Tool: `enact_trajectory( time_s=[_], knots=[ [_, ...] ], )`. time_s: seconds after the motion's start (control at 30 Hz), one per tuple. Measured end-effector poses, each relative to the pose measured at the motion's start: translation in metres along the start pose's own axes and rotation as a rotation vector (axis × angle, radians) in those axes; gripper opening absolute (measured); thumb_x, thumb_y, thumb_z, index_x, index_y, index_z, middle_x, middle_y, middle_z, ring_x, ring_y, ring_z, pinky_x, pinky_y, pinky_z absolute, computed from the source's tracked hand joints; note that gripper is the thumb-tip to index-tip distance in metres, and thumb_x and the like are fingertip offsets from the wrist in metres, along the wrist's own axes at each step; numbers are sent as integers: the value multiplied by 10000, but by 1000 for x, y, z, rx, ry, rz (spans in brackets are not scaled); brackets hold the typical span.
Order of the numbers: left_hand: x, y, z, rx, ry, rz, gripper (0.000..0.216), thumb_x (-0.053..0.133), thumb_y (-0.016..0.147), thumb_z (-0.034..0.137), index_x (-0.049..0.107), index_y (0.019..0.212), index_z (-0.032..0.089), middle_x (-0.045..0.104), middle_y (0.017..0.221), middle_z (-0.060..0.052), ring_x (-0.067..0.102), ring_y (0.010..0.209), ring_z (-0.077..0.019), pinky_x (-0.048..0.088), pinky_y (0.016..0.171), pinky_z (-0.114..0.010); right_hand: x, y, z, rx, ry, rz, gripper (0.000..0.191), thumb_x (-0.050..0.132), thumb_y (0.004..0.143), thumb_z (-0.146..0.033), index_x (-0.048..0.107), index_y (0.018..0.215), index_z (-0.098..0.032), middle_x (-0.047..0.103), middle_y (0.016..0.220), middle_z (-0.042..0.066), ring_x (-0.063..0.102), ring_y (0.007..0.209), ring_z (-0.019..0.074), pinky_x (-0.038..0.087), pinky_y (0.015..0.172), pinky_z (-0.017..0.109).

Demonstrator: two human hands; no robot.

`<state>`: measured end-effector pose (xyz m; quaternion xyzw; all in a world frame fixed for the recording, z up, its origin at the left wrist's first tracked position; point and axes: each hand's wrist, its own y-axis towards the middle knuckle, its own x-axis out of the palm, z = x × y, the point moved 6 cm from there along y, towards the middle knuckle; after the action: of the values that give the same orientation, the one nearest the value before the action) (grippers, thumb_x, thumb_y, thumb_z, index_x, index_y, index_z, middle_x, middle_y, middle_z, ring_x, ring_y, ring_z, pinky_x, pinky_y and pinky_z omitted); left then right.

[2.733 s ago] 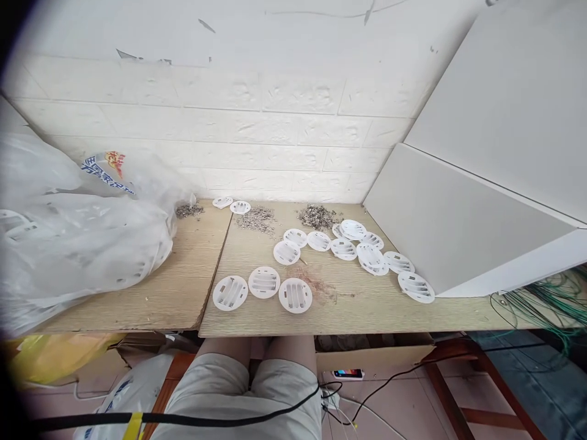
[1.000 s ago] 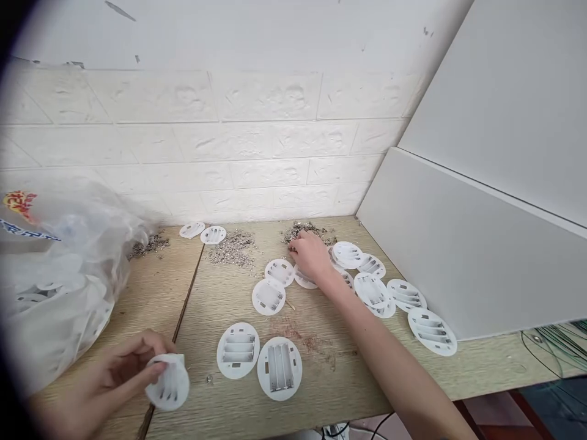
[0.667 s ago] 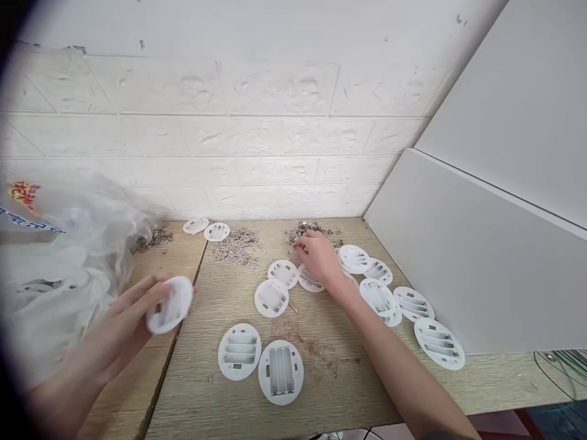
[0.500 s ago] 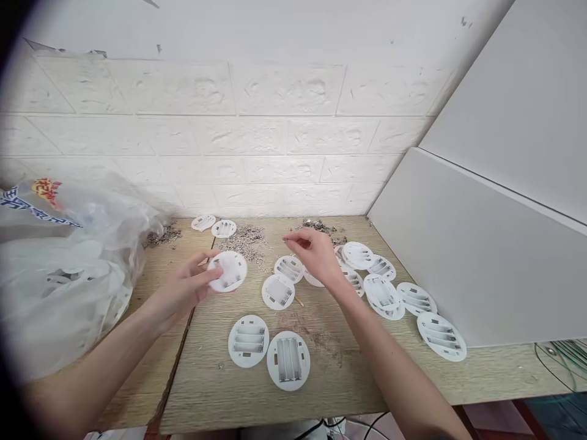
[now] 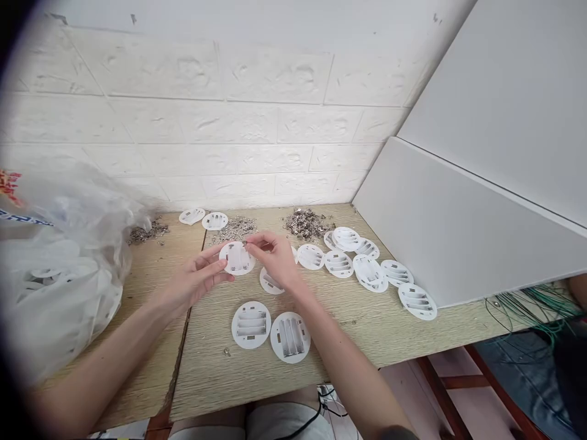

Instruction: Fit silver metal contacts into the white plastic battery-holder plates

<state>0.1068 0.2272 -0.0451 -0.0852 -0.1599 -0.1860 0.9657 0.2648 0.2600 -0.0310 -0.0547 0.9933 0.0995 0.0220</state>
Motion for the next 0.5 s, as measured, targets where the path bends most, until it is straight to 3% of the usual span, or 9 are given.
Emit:
enact_trajectory(
  time_s=[0.3, 0.5],
  knots=[
    [9, -5, -1, -10, 23, -54, 367, 712, 807, 336, 698, 1145, 193, 708, 1134, -103, 676, 985, -243, 576, 771, -313, 4, -14, 3, 0, -43, -2, 239, 708, 755, -411, 679, 822, -183, 689, 796, 35, 614, 718, 143, 499, 653, 270],
    [7, -5, -8, -3, -43, 23, 344, 742, 786, 306, 683, 1087, 149, 733, 1007, -102, 689, 952, -222, 565, 888, -375, 4, -15, 2, -30, -75, -11, 219, 710, 748, -389, 673, 795, -178, 675, 758, 24, 587, 664, 128, 472, 621, 259]
  ],
)
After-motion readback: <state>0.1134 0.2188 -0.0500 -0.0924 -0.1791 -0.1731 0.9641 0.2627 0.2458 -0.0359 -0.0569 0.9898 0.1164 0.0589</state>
